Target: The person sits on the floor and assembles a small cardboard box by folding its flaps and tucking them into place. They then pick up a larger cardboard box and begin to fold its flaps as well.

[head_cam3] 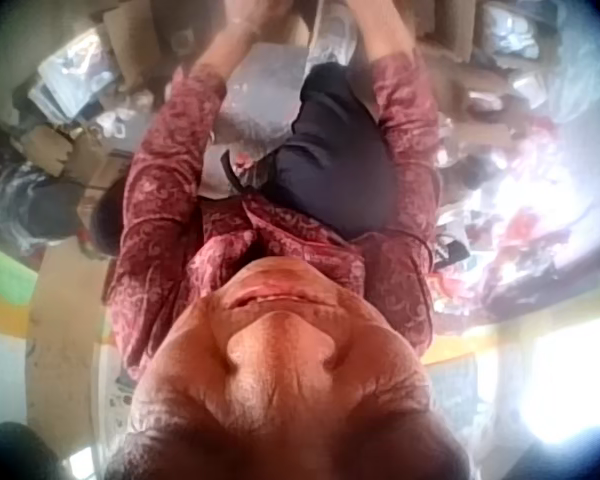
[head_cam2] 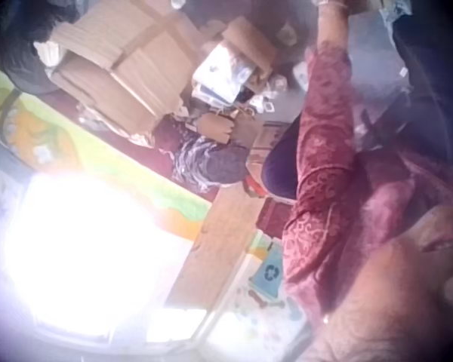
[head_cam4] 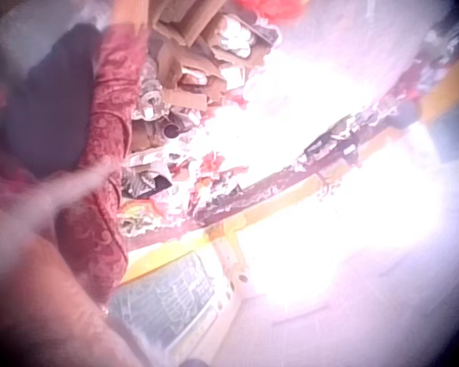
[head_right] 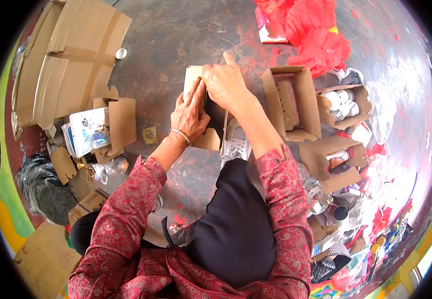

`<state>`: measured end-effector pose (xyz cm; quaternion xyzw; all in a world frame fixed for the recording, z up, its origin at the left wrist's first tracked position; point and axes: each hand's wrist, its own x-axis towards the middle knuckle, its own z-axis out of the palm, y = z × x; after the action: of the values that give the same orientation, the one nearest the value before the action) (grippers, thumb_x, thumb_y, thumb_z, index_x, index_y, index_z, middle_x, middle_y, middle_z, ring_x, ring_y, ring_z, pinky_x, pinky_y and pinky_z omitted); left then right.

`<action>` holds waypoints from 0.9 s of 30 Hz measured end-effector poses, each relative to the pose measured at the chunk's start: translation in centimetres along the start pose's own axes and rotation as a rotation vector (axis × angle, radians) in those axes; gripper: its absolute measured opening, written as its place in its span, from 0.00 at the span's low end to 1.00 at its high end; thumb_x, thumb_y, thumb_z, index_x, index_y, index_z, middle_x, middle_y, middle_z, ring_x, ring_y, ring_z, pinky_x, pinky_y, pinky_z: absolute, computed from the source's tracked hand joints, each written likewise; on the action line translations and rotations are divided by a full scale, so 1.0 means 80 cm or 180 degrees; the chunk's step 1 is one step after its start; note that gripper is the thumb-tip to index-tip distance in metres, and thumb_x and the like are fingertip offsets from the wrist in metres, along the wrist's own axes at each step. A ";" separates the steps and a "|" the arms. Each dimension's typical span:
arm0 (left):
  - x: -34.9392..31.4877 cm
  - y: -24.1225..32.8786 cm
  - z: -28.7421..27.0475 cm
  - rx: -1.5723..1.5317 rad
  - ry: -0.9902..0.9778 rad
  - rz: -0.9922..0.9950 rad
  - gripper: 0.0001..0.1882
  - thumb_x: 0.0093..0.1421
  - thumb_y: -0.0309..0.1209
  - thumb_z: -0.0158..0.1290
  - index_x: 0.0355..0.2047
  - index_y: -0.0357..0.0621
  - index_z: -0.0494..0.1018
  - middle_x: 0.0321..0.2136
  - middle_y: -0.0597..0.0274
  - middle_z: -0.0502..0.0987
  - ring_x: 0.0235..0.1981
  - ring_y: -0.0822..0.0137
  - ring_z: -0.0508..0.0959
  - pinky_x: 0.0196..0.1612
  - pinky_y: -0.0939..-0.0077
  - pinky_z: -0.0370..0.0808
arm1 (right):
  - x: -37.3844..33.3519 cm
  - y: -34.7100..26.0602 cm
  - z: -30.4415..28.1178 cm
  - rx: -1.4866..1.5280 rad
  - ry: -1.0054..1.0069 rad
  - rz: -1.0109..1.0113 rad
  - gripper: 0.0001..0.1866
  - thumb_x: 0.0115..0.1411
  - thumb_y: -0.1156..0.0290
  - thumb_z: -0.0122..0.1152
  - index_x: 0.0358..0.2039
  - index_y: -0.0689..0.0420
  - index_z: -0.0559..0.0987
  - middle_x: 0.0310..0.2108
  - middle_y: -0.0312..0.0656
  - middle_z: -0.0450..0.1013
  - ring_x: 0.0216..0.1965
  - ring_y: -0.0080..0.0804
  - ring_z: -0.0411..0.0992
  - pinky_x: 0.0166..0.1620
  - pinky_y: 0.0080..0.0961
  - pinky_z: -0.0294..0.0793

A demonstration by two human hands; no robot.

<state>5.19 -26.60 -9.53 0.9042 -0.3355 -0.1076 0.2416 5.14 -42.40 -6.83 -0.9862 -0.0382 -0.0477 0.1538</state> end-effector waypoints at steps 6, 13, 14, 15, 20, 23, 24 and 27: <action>0.004 -0.002 -0.002 0.0102 -0.0182 0.0144 0.38 0.43 0.29 0.48 0.58 0.46 0.52 0.60 0.58 0.53 0.56 0.47 0.59 0.58 0.57 0.57 | 0.002 0.004 0.001 0.0308 -0.0080 0.0303 0.20 0.47 0.75 0.52 0.43 0.62 0.68 0.22 0.49 0.72 0.31 0.45 0.72 0.55 0.41 0.58; 0.004 -0.007 -0.001 0.0018 -0.0262 0.0168 0.37 0.49 0.34 0.49 0.60 0.49 0.49 0.61 0.63 0.49 0.55 0.41 0.57 0.54 0.56 0.62 | -0.003 0.008 0.005 0.0262 0.0381 0.0144 0.15 0.46 0.73 0.55 0.36 0.62 0.68 0.20 0.49 0.73 0.29 0.45 0.73 0.54 0.41 0.58; 0.006 -0.008 0.000 0.0044 -0.0168 0.0314 0.36 0.49 0.34 0.49 0.59 0.46 0.50 0.61 0.60 0.49 0.56 0.45 0.56 0.56 0.57 0.59 | -0.002 0.009 0.005 0.0196 0.0436 0.0082 0.16 0.46 0.73 0.55 0.36 0.62 0.67 0.20 0.49 0.73 0.29 0.45 0.73 0.54 0.41 0.59; 0.004 -0.011 0.001 0.0072 -0.0111 0.0433 0.36 0.50 0.34 0.49 0.59 0.43 0.50 0.60 0.56 0.50 0.58 0.50 0.56 0.57 0.59 0.56 | -0.005 0.006 0.008 0.0166 0.0463 0.0031 0.16 0.46 0.74 0.56 0.36 0.62 0.67 0.21 0.49 0.73 0.29 0.45 0.73 0.54 0.41 0.59; 0.007 -0.013 0.008 0.0193 -0.0196 0.0428 0.36 0.50 0.32 0.49 0.59 0.42 0.50 0.60 0.53 0.51 0.59 0.55 0.55 0.59 0.61 0.53 | -0.003 0.006 0.017 -0.0007 0.0531 0.0075 0.12 0.46 0.75 0.54 0.33 0.61 0.68 0.22 0.48 0.73 0.29 0.43 0.73 0.53 0.40 0.59; 0.005 -0.013 0.007 0.0198 -0.0218 0.0352 0.36 0.49 0.31 0.49 0.59 0.44 0.50 0.60 0.54 0.51 0.59 0.54 0.55 0.58 0.61 0.53 | -0.002 0.002 0.012 -0.0014 0.0497 0.0042 0.09 0.46 0.75 0.54 0.30 0.61 0.69 0.23 0.48 0.73 0.30 0.43 0.74 0.53 0.40 0.60; 0.007 -0.013 0.006 0.0218 -0.0211 0.0347 0.37 0.49 0.31 0.49 0.59 0.44 0.49 0.60 0.55 0.51 0.59 0.55 0.56 0.58 0.62 0.53 | 0.000 0.003 0.012 -0.0022 0.0505 0.0023 0.09 0.46 0.75 0.54 0.30 0.61 0.69 0.23 0.48 0.73 0.30 0.43 0.74 0.53 0.40 0.60; 0.005 -0.013 0.003 0.0133 -0.0180 0.0348 0.37 0.49 0.31 0.49 0.59 0.44 0.49 0.60 0.54 0.51 0.59 0.55 0.56 0.58 0.62 0.53 | 0.000 0.004 0.012 0.0054 0.0508 0.0014 0.09 0.46 0.74 0.55 0.29 0.61 0.69 0.21 0.48 0.73 0.28 0.44 0.74 0.53 0.40 0.60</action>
<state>5.99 -26.32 -10.26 0.8860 -0.3932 -0.1127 0.2186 5.24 -42.40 -7.80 -0.9780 -0.0241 -0.1255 0.1648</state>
